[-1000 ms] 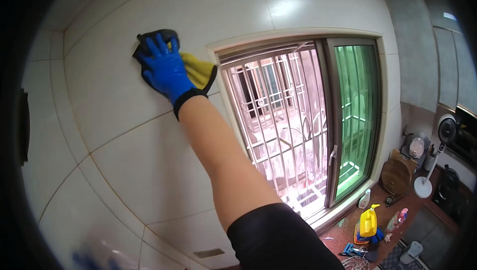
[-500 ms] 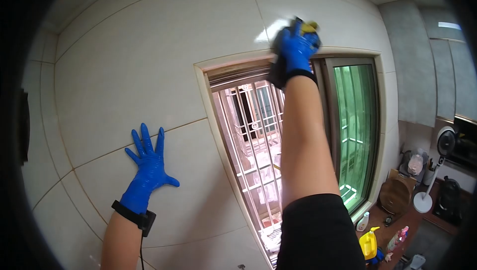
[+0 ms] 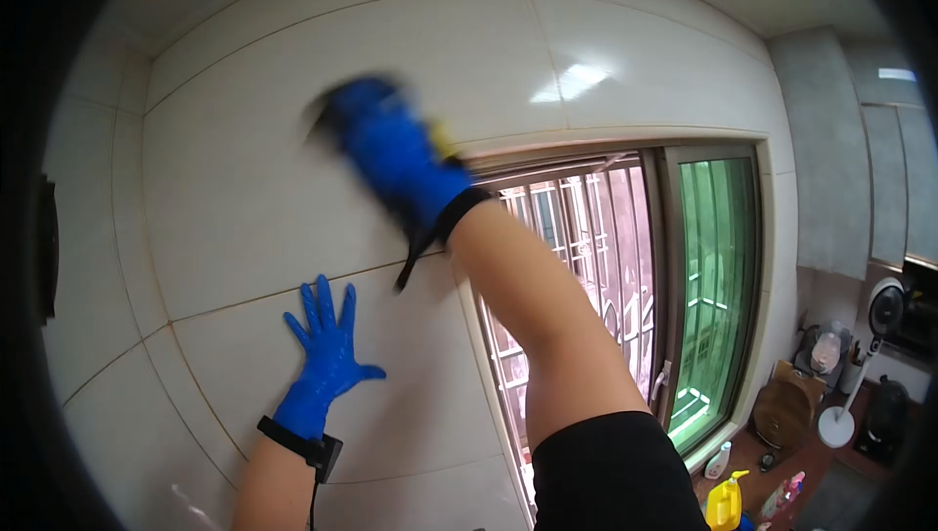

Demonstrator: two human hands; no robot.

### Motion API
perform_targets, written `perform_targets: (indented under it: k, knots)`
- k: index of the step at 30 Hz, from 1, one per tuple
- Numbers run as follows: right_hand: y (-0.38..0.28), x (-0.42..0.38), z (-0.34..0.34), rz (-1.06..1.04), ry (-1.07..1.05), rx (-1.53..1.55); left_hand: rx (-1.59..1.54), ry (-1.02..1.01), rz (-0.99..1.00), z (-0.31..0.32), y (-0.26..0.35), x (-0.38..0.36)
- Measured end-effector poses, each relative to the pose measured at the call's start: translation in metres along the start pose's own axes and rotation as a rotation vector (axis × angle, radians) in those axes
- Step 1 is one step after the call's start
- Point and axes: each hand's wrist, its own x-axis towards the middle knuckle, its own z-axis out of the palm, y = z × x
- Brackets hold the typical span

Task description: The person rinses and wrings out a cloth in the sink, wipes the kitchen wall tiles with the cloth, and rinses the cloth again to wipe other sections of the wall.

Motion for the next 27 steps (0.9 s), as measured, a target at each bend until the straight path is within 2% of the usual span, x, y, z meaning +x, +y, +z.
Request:
perform_targets:
  k: [1,2,3,4,5,7,8,9,10,11,13,16,17,18,19,21,22,23,24,26,27]
  knots:
    - [0.048,0.012,-0.018,0.086,0.05,-0.259,-0.026,-0.013,0.028,0.002,-0.001,-0.002]
    - [0.079,0.02,-0.035,0.342,0.059,-0.282,-0.046,-0.018,0.045,0.003,-0.005,-0.013]
    - [0.105,0.012,-0.042,0.542,0.078,-0.486,-0.056,-0.025,0.063,0.002,-0.01,-0.017]
    - [0.124,0.023,-0.066,0.845,-0.279,-0.247,-0.051,0.008,0.071,0.006,-0.011,-0.018]
    - [0.16,0.007,-0.024,0.904,0.071,-0.518,-0.041,0.023,0.057,0.006,-0.015,-0.018]
    - [0.121,0.045,-0.031,0.903,-0.092,0.045,-0.03,0.032,0.079,0.008,-0.009,-0.016]
    - [0.088,0.064,-0.009,0.634,-0.062,-0.078,-0.05,0.04,0.092,0.009,-0.011,-0.017]
    - [0.044,0.081,0.012,0.393,0.072,-0.053,-0.064,0.056,0.107,0.01,-0.014,-0.018]
    - [0.012,0.102,0.036,0.215,-0.068,-0.067,-0.08,0.076,0.12,0.012,-0.016,-0.018]
    - [-0.032,0.112,0.051,0.078,0.02,0.137,-0.099,0.094,0.132,0.014,-0.016,-0.018]
    - [-0.106,0.112,0.058,-0.067,-0.054,0.097,-0.101,0.112,0.147,0.021,-0.014,-0.014]
    - [-0.131,0.097,0.021,-0.192,-0.049,0.301,0.004,0.115,0.088,0.007,-0.008,-0.03]
    - [-0.125,0.093,0.018,-0.191,-0.002,0.29,0.076,0.152,0.069,0.006,-0.008,-0.043]
    - [-0.117,0.093,0.015,0.038,-0.062,0.395,-0.095,0.125,0.048,-0.006,-0.017,-0.078]
    - [-0.102,0.087,0.017,0.076,0.148,0.23,-0.268,0.098,0.028,-0.027,-0.022,-0.126]
    - [-0.063,0.064,0.012,0.293,0.066,-0.146,-0.249,0.104,0.009,-0.075,-0.052,-0.236]
    - [-0.044,0.06,0.016,0.419,0.012,-0.227,-0.214,0.098,-0.096,-0.101,-0.066,-0.293]
    - [-0.035,0.062,0.025,0.545,-0.043,-0.306,-0.114,-0.059,-0.359,-0.124,-0.074,-0.346]
    - [-0.04,0.074,0.028,0.659,-0.099,-0.36,0.023,0.219,-0.377,-0.136,-0.088,-0.389]
    - [-0.055,0.098,0.044,0.866,-0.183,-0.362,0.258,0.24,-0.582,-0.169,-0.106,-0.446]
    - [-0.066,0.111,0.055,0.796,-0.219,-0.33,0.385,0.232,-0.674,-0.184,-0.106,-0.459]
